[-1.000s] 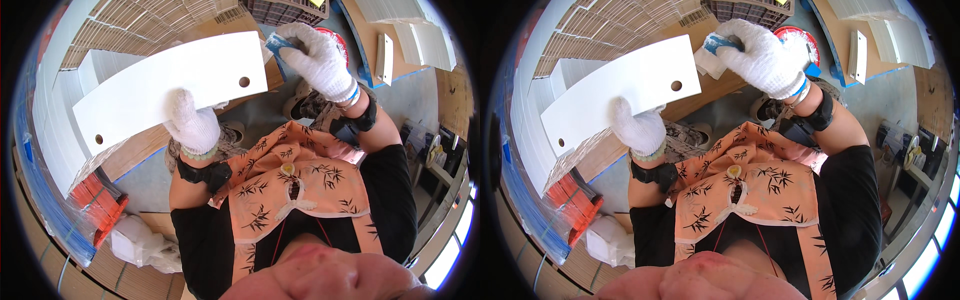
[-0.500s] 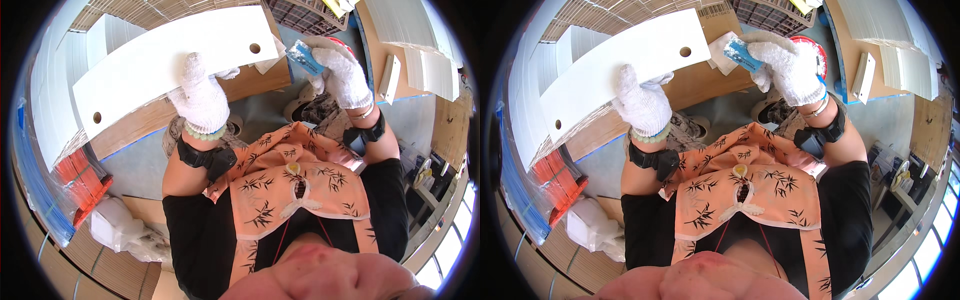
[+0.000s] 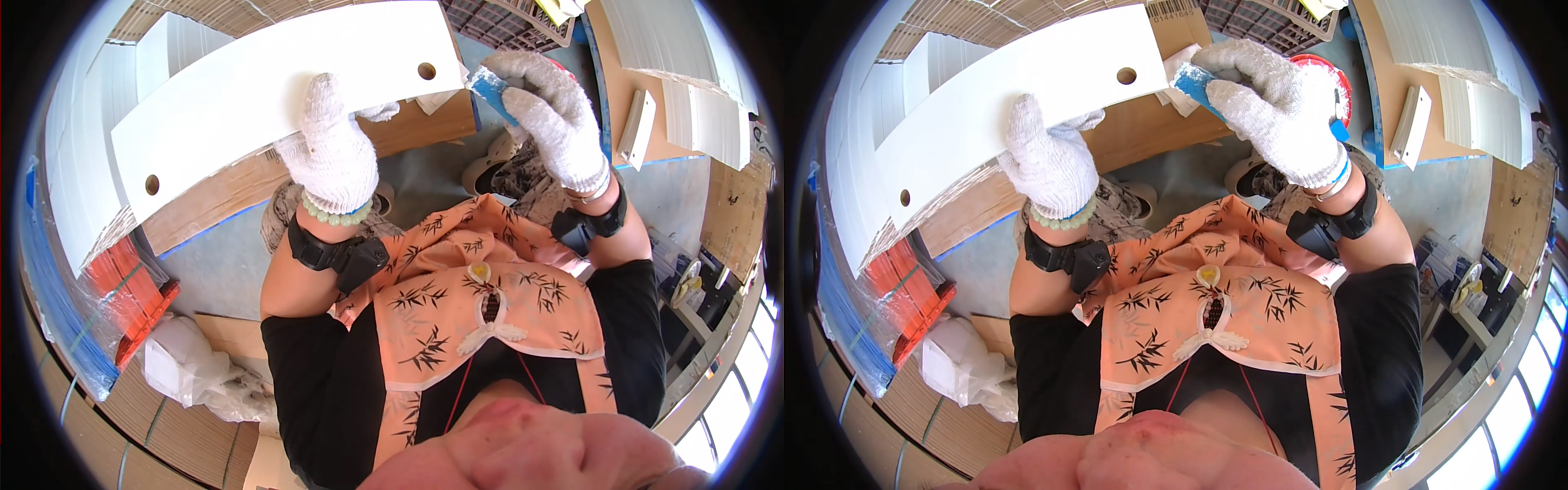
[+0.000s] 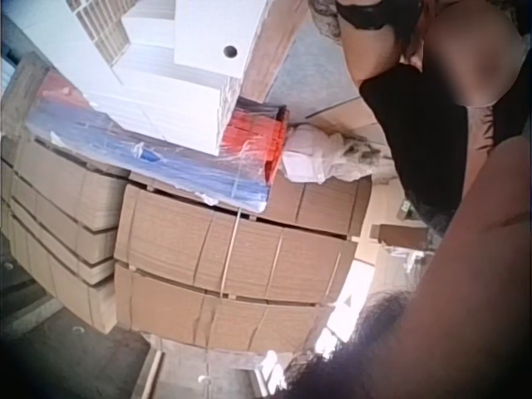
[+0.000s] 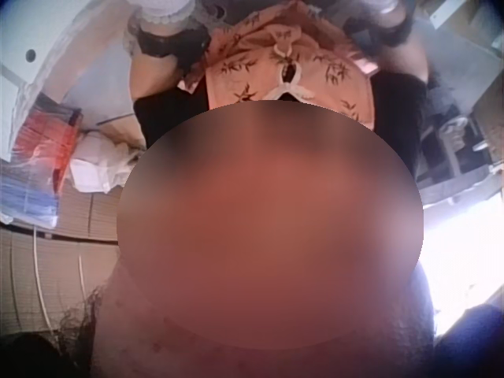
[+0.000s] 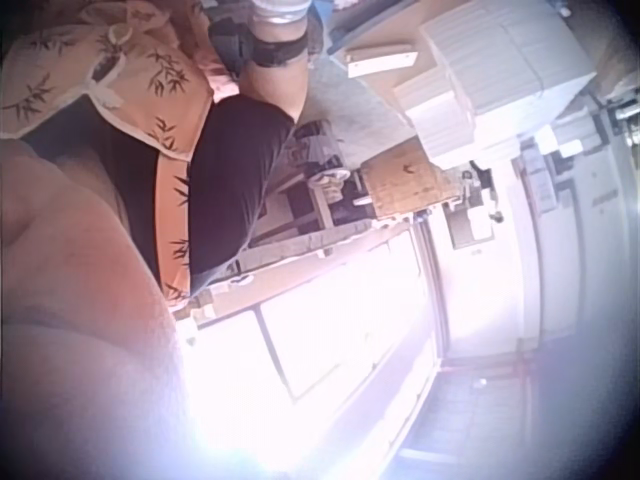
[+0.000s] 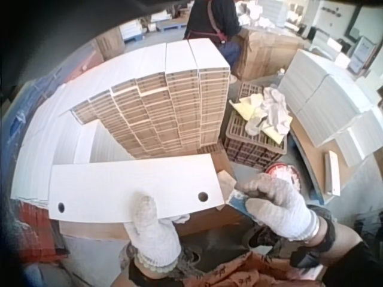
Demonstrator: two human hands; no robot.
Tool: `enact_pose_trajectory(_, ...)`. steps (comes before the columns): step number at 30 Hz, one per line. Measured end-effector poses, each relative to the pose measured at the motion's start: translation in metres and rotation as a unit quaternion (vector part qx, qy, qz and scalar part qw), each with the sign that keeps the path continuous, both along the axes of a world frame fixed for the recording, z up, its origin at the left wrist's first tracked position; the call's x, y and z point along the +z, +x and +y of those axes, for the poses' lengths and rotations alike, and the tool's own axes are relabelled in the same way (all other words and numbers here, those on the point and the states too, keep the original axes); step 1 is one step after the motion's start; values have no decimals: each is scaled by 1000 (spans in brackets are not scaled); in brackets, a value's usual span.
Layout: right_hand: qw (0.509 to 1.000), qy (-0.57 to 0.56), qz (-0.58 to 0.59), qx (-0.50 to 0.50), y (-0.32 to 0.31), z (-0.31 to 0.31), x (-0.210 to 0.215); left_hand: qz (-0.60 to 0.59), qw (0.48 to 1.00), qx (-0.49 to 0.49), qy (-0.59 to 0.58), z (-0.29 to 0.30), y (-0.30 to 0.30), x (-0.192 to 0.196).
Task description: The recorder wipes white boards with a cloth and applies a finishing material using a blue sponge block.
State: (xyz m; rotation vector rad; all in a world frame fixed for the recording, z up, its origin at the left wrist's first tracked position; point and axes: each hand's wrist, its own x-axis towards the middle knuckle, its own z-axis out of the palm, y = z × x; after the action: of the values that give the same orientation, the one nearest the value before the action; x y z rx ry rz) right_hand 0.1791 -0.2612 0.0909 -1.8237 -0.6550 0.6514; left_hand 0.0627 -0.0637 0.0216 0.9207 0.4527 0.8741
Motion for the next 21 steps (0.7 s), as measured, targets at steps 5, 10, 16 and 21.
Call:
enact_pose_trajectory(5, 999, -1, -31, 26, -1, -1, 0, 1, 999, -22, 30, -3, 0, 12)
enact_pose_trajectory(10, 999, 7, -23, 32, 3, -6, -1, -4, 998, -14, 56, -2, -2, 10)
enact_pose_trajectory(16, 999, 4, -28, 23, 3, -6, -3, -9, 999, -26, 19, -7, -1, 11)
enact_pose_trajectory(21, 994, 2, -106, -2, -1, -4, -8, -4, 1000, -24, 4, -8, -1, 12)
